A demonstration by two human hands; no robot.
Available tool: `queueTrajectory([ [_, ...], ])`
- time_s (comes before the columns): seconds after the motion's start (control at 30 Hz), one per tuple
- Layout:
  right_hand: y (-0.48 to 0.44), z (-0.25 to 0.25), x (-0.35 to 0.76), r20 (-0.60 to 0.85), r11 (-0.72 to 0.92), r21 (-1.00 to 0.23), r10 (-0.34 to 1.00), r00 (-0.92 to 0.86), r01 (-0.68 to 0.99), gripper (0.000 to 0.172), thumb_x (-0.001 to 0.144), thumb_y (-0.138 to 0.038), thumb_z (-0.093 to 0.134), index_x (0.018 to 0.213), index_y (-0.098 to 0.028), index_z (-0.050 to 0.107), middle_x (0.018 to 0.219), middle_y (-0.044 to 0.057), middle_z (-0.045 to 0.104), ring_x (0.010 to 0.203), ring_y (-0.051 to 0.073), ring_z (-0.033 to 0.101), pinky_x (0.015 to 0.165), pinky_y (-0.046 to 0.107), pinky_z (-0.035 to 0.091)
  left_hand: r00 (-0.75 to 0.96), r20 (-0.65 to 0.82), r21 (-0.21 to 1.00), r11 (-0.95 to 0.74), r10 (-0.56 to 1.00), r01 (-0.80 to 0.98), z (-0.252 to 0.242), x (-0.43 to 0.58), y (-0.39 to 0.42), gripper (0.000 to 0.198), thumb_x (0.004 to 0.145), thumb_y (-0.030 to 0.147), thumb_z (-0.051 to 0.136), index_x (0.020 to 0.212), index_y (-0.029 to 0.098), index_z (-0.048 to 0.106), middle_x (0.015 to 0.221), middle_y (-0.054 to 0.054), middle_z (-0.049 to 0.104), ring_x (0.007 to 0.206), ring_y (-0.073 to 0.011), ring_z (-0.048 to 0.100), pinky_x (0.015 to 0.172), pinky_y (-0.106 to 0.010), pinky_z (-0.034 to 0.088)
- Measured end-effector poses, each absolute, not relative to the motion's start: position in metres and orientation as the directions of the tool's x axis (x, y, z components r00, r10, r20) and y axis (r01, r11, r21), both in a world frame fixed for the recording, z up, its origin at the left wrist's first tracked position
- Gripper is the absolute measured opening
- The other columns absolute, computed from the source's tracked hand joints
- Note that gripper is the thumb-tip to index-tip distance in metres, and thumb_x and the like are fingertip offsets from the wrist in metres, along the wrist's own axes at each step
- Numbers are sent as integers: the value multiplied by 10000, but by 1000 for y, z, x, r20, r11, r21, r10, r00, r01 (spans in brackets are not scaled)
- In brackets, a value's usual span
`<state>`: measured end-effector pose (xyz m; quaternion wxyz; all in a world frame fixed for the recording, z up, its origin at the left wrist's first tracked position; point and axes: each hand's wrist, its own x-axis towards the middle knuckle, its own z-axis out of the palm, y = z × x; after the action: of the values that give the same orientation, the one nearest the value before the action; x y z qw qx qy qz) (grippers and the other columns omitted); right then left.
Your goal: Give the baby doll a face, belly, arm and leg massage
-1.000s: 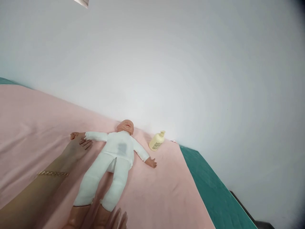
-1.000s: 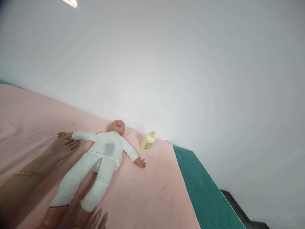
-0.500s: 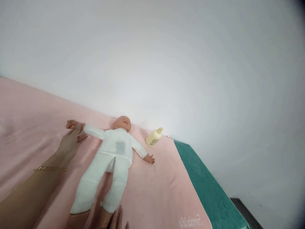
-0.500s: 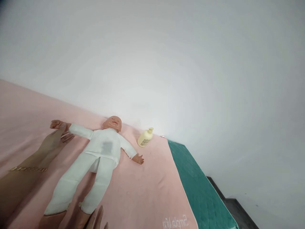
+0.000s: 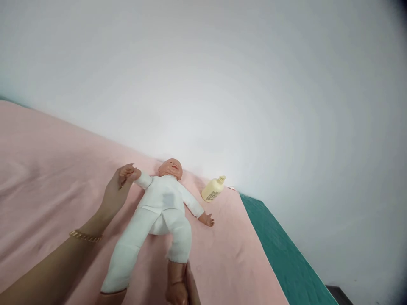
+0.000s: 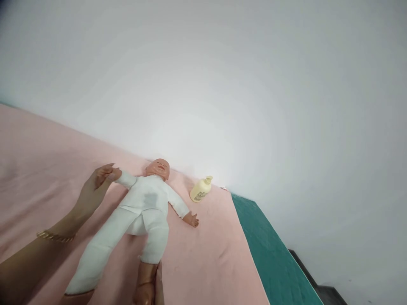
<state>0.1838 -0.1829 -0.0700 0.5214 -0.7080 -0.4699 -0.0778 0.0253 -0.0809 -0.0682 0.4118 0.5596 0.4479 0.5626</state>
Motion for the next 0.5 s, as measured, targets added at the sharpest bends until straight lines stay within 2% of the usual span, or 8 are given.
queueTrajectory([
  [0.03, -206, -76, 185, 602, -19, -666, 576, 553, 746, 492, 885, -487, 487, 1315, -326, 664, 960, 43, 751, 929, 334, 748, 647, 446, 628, -12, 259, 965, -258, 966, 36, -67, 28, -85, 465, 959, 431, 511, 1337, 161, 531, 1384, -81, 581, 1251, -258, 553, 1056, -364, 471],
  [0.13, -273, -94, 189, 633, 3, -646, 560, 534, 763, 480, 877, -505, 569, 1332, -364, 635, 1069, 65, 736, 1041, 339, 716, 635, 427, 637, 161, 246, 965, -257, 956, 49, -65, 38, -99, 479, 899, 521, 583, 1277, 229, 628, 1250, -49, 679, 1179, -280, 611, 1026, -379, 494],
  [0.23, -310, -105, 188, 641, 11, -644, 554, 532, 765, 438, 904, -500, 567, 1315, -366, 636, 1113, 84, 727, 1086, 331, 699, 627, 408, 640, 322, 326, 918, -379, 889, 115, -70, 47, -104, 507, 882, 563, 579, 1273, 253, 673, 1346, -40, 638, 1271, -286, 567, 1105, -387, 440],
  [0.4, -296, -98, 184, 660, 73, -650, 548, 514, 757, 387, 998, -390, 467, 1334, -236, 582, 1306, 122, 661, 1214, 269, 641, 911, 393, 603, 414, 434, 774, -567, 800, 283, -85, 52, -99, 508, 938, 540, 461, 1332, 286, 656, 1462, -28, 537, 1372, -283, 477, 1147, -447, 404],
  [0.5, -278, -90, 185, 682, 119, -639, 544, 488, 760, 375, 1004, -360, 473, 1337, -218, 568, 1340, 124, 645, 1248, 247, 620, 948, 351, 579, 449, 458, 735, -610, 768, 294, -89, 52, -97, 492, 951, 505, 449, 1333, 276, 656, 1464, -35, 536, 1378, -284, 468, 1162, -461, 385],
])
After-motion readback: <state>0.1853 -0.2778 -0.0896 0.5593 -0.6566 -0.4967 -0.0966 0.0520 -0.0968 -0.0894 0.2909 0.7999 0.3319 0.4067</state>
